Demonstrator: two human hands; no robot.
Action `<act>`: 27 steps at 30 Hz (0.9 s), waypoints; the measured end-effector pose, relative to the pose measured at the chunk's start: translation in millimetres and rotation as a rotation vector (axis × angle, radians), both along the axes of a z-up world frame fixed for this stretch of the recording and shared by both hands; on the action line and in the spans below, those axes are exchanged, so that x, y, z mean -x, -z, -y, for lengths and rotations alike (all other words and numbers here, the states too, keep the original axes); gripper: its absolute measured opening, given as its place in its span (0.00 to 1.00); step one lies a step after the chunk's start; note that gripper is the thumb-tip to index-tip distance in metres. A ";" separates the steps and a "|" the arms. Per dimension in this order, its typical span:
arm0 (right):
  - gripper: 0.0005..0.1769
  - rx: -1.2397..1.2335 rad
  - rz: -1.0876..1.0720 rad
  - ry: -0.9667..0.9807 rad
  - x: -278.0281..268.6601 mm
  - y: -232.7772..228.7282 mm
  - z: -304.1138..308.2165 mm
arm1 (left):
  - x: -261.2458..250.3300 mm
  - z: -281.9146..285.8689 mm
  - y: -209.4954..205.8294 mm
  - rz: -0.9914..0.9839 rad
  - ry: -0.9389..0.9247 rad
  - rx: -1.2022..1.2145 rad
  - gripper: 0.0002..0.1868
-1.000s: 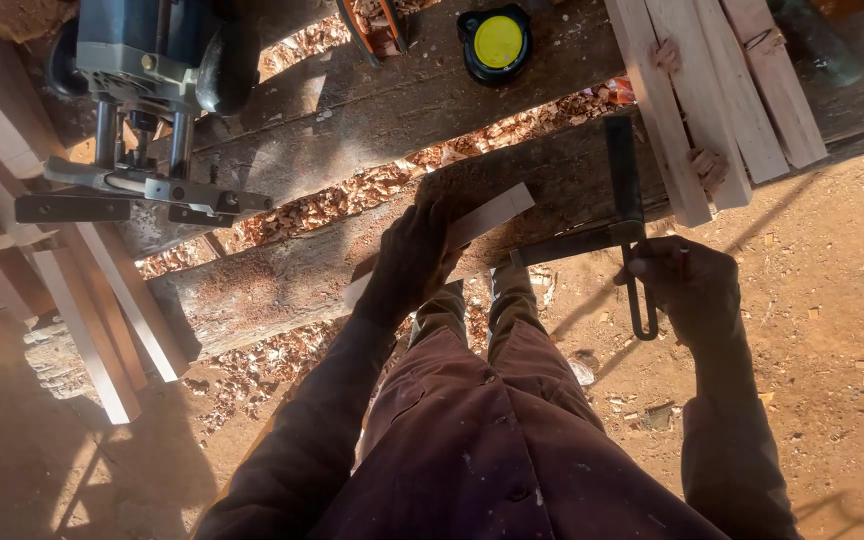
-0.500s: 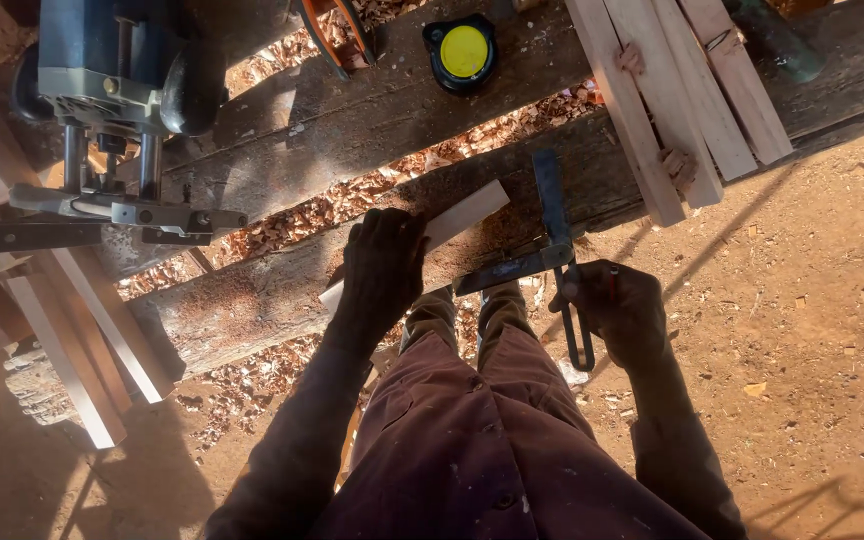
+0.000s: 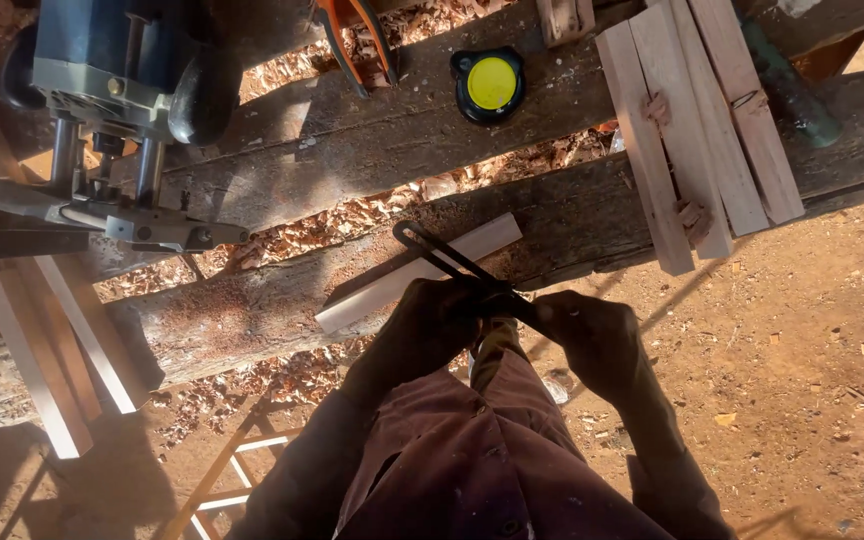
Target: Marking wooden planks using a combination square and a pencil to prepare for precise cutting.
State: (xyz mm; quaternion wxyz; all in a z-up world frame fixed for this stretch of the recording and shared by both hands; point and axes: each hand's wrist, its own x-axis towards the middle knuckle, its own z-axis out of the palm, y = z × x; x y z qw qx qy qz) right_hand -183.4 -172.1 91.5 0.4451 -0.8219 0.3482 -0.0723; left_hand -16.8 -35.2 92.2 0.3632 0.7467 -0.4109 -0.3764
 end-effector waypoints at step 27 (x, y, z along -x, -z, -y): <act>0.12 -0.425 -0.325 0.249 -35.9 96.8 1.8 | -37.1 -9.4 102.3 0.789 -0.089 0.427 0.11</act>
